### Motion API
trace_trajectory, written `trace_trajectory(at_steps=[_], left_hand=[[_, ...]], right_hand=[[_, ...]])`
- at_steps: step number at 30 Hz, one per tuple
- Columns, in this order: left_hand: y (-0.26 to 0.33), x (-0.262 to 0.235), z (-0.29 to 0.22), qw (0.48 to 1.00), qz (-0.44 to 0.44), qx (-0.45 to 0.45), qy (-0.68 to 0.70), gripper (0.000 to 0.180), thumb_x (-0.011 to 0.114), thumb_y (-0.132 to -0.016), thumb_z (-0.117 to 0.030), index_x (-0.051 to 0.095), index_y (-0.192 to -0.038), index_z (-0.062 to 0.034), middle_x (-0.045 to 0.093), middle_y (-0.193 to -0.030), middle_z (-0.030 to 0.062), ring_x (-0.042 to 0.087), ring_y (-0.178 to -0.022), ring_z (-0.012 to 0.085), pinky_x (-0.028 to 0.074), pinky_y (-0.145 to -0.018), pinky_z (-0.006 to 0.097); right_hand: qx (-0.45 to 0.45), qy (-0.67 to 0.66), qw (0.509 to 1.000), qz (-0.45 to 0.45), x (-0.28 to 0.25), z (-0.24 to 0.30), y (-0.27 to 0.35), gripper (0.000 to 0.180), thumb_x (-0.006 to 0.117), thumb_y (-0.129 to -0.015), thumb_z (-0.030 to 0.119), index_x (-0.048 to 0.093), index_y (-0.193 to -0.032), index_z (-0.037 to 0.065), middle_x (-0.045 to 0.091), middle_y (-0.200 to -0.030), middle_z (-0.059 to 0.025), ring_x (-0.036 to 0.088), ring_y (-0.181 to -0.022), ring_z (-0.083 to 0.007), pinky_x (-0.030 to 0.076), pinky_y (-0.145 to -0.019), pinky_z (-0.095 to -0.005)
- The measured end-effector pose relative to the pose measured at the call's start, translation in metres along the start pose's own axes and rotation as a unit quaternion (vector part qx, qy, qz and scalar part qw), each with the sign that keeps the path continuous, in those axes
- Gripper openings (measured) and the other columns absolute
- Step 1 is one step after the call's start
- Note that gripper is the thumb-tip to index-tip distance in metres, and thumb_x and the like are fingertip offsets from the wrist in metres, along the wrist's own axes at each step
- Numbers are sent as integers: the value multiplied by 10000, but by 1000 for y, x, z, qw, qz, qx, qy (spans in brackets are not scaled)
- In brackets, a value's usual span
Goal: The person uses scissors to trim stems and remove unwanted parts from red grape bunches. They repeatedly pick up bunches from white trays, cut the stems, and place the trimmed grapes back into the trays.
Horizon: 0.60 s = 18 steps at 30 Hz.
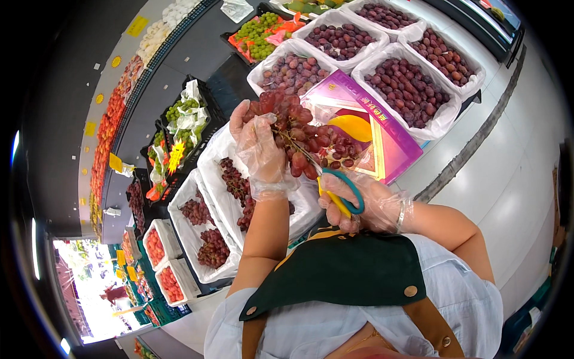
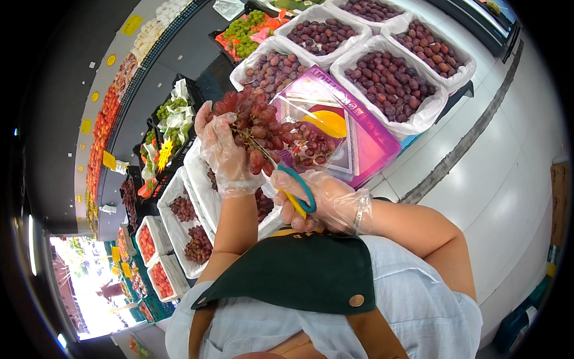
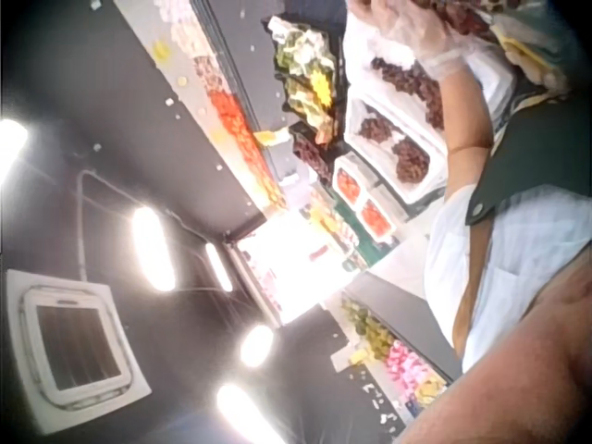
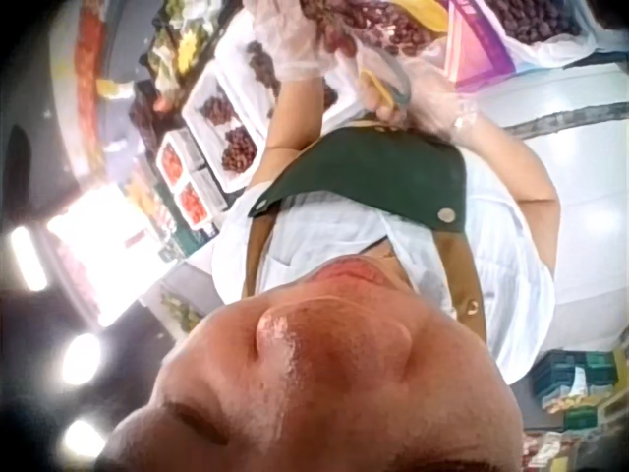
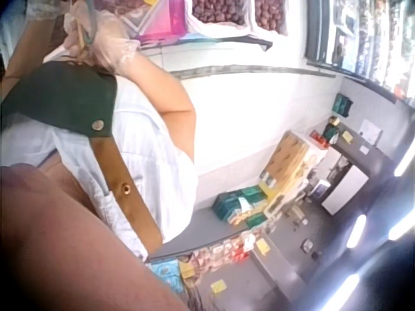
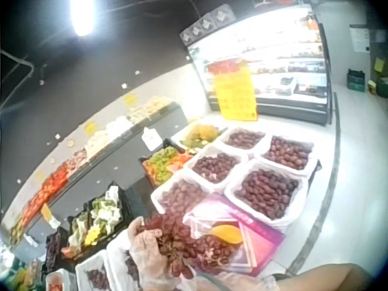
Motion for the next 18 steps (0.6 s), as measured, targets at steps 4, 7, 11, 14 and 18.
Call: trace_trajectory(at_steps=[4,7,11,14,18], left_hand=[[7,3,3,998,4,14,-56,326,513,-1019,-303,593,-1003,12,397,-1336,66,573,-1058,161,489,-927,322],[9,1,6,998,-11,13,-58,316,507,-1023,-292,596,-994,9,397,-1337,61,568,-1062,160,481,-936,317],[9,3,7,996,-3,44,-83,303,504,-1025,-282,587,-1009,9,423,-1320,55,571,-1064,161,483,-939,321],[9,2,13,998,-13,15,-57,294,500,-1027,-281,556,-1073,4,435,-1313,54,586,-1058,166,502,-921,326],[11,1,22,998,-14,1,-55,312,495,-1028,-289,490,-1180,-17,480,-1264,71,604,-1045,177,524,-896,327]], right_hand=[[-2,-27,999,32,0,-4,-6,601,583,-856,678,550,-905,80,585,-657,-59,514,-467,-122,384,-412,-215],[15,-36,999,21,0,-6,-8,594,565,-865,681,545,-896,88,584,-656,-57,512,-470,-123,391,-422,-219],[27,-43,998,37,-3,-4,-9,582,556,-889,662,548,-938,82,573,-707,-54,511,-532,-118,417,-477,-231],[17,-13,999,31,-4,1,-5,576,541,-902,654,544,-941,79,574,-705,-53,514,-541,-116,421,-480,-235],[6,3,1000,24,-7,1,-5,553,529,-923,628,542,-947,76,578,-705,-53,518,-545,-116,427,-489,-241]])
Point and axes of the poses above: each hand's wrist, its own y-axis away from the middle knuckle, its own x-axis out of the palm, z = x × y, the point moved 8 cm from there along -y, towards the middle knuckle
